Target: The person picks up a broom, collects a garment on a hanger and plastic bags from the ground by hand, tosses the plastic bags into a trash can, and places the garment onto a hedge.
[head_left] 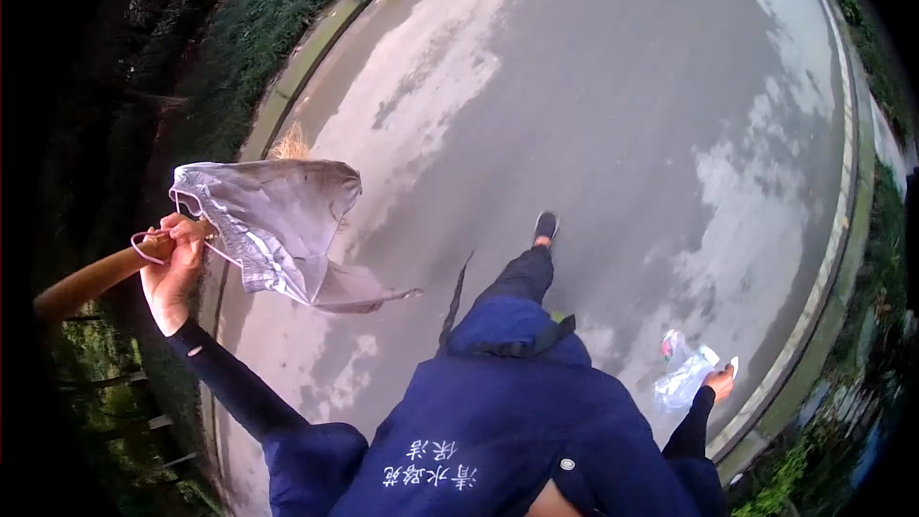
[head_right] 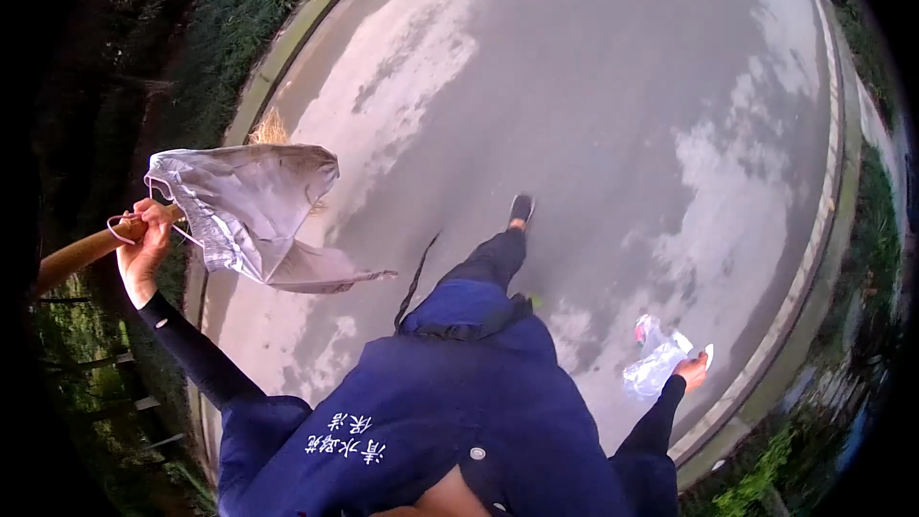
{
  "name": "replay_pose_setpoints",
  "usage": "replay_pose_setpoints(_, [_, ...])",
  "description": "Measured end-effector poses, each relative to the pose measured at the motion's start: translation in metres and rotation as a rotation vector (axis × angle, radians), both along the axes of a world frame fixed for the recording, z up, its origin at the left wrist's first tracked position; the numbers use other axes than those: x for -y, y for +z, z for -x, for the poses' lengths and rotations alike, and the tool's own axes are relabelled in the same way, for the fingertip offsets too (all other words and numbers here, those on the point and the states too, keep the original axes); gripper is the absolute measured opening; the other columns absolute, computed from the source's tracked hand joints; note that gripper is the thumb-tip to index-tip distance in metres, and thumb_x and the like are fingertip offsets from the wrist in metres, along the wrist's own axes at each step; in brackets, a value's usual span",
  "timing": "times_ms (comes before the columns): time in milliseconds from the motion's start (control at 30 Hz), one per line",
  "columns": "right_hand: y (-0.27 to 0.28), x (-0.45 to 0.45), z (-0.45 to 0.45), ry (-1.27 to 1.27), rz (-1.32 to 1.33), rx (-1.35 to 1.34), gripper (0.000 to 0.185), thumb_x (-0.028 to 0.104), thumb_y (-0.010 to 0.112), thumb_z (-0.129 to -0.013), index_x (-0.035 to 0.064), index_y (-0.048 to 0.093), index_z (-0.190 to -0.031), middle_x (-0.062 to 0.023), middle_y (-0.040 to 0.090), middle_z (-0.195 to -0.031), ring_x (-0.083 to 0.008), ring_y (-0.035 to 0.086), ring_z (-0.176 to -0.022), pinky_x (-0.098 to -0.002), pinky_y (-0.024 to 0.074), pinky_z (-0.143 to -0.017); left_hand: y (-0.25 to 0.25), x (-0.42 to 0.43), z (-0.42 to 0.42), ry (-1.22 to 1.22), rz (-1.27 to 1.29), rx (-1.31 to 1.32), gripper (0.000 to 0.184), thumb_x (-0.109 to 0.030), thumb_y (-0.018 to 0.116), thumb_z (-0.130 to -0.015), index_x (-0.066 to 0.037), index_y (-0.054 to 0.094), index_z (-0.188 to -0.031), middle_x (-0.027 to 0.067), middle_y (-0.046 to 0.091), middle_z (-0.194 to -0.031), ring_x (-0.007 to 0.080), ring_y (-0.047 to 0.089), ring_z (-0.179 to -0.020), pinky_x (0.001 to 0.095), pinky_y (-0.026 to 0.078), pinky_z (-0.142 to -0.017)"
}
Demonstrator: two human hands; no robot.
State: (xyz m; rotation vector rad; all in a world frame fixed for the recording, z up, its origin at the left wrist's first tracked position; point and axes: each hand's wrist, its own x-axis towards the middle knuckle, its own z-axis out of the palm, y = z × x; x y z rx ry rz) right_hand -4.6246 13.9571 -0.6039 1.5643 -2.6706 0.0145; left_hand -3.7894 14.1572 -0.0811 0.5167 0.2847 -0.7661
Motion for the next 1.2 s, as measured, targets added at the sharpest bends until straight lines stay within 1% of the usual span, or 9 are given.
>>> replay_pose_setpoints(167, [-0.019, 0.231, -0.008, -0.019, 0.076, -0.001, 0.029, 0.005, 0.051, -0.072, 0.0110, 0.061, -0.099, -0.0171, 0.064, -0.084, -0.0358, 0.061, -0.078, -0.0452, 0.0472, -0.068, -0.044, 0.208, -0.043, -0.132, -0.003, 0.046, 0.013, -0.003, 0.054, -0.069, -0.007, 0.042, -0.067, 0.0025, 0.037, -0.075, 0.0162, 0.034, -0.074, 0.0336, 0.030, -0.075])
replay_pose_setpoints(333, [-0.023, 0.381, -0.024, -0.192, 0.198, 0.062, 0.028, 0.005, 0.054, -0.069, 0.0082, 0.062, -0.095, -0.0195, 0.063, -0.084, -0.0377, 0.060, -0.078, -0.0442, 0.0476, -0.070, -0.100, 0.452, -0.084, 0.089, -0.048, -0.060, 0.010, -0.003, 0.057, -0.071, -0.005, 0.047, -0.072, 0.0023, 0.039, -0.073, 0.0161, 0.036, -0.070, 0.0326, 0.030, -0.069])
replay_pose_setpoints(533, [-0.025, 0.543, -0.010, -0.444, 0.084, 0.028, 0.024, 0.006, 0.053, -0.071, 0.0062, 0.062, -0.093, -0.0206, 0.062, -0.089, -0.0395, 0.058, -0.086, -0.0451, 0.0465, -0.073, -0.127, 0.691, -0.116, 0.069, -0.075, 0.194, 0.012, -0.009, 0.056, -0.076, -0.002, 0.056, -0.085, 0.0057, 0.047, -0.079, 0.0178, 0.041, -0.075, 0.0341, 0.034, -0.073])
replay_pose_setpoints(667, [-0.055, 0.690, 0.004, -0.320, 0.081, -0.010, 0.018, 0.001, 0.054, -0.068, 0.0017, 0.061, -0.085, -0.0203, 0.061, -0.085, -0.0384, 0.058, -0.085, -0.0434, 0.0464, -0.073, -0.147, 0.864, -0.116, 0.079, -0.108, 0.214, 0.012, -0.010, 0.053, -0.078, -0.001, 0.056, -0.086, 0.0067, 0.049, -0.082, 0.0183, 0.042, -0.077, 0.0348, 0.034, -0.075])
replay_pose_setpoints(800, [-0.088, 0.914, 0.007, -0.284, -0.065, 0.005, 0.019, 0.002, 0.052, -0.070, 0.0013, 0.061, -0.086, -0.0186, 0.062, -0.085, -0.0366, 0.058, -0.086, -0.0419, 0.0453, -0.078, -0.155, 1.044, -0.130, 0.236, -0.201, 0.020, 0.012, -0.012, 0.056, -0.075, -0.002, 0.054, -0.080, 0.0055, 0.051, -0.075, 0.0187, 0.045, -0.073, 0.0334, 0.036, -0.070])
replay_pose_setpoints(867, [-0.089, 1.052, 0.001, -0.218, 0.062, 0.090, 0.020, 0.003, 0.053, -0.070, 0.0027, 0.061, -0.087, -0.0186, 0.062, -0.086, -0.0361, 0.058, -0.086, -0.0423, 0.0452, -0.078, -0.171, 1.109, -0.167, 0.241, -0.255, 0.118, 0.012, -0.012, 0.057, -0.074, -0.003, 0.054, -0.080, 0.0056, 0.052, -0.077, 0.0185, 0.046, -0.073, 0.0338, 0.035, -0.069])
replay_pose_setpoints(900, [-0.097, 1.167, -0.013, -0.174, 0.160, 0.063, 0.021, 0.003, 0.053, -0.069, 0.0037, 0.061, -0.088, -0.0185, 0.062, -0.085, -0.0362, 0.058, -0.086, -0.0427, 0.0453, -0.077, -0.167, 1.211, -0.155, 0.275, -0.258, 0.112, 0.012, -0.013, 0.056, -0.074, -0.003, 0.055, -0.081, 0.0057, 0.052, -0.077, 0.0186, 0.046, -0.073, 0.0342, 0.035, -0.069])
replay_pose_setpoints(1133, [-0.037, 1.638, -0.128, -0.011, 0.193, 0.104, 0.025, -0.001, 0.052, -0.066, 0.0061, 0.059, -0.089, -0.0163, 0.062, -0.088, -0.0349, 0.057, -0.087, -0.0435, 0.0451, -0.076, -0.183, 1.525, -0.221, 0.163, -0.202, 0.179, 0.014, -0.014, 0.054, -0.076, -0.003, 0.055, -0.084, 0.0055, 0.051, -0.079, 0.0181, 0.043, -0.074, 0.0324, 0.035, -0.072])
replay_pose_setpoints(1200, [-0.056, 1.737, -0.144, 0.024, 0.223, 0.112, 0.025, -0.001, 0.052, -0.066, 0.0061, 0.059, -0.089, -0.0158, 0.062, -0.086, -0.0348, 0.057, -0.087, -0.0434, 0.0452, -0.075, -0.192, 1.631, -0.231, 0.182, -0.205, 0.202, 0.013, -0.013, 0.053, -0.078, -0.003, 0.055, -0.085, 0.0051, 0.050, -0.079, 0.0180, 0.043, -0.075, 0.0320, 0.035, -0.072])
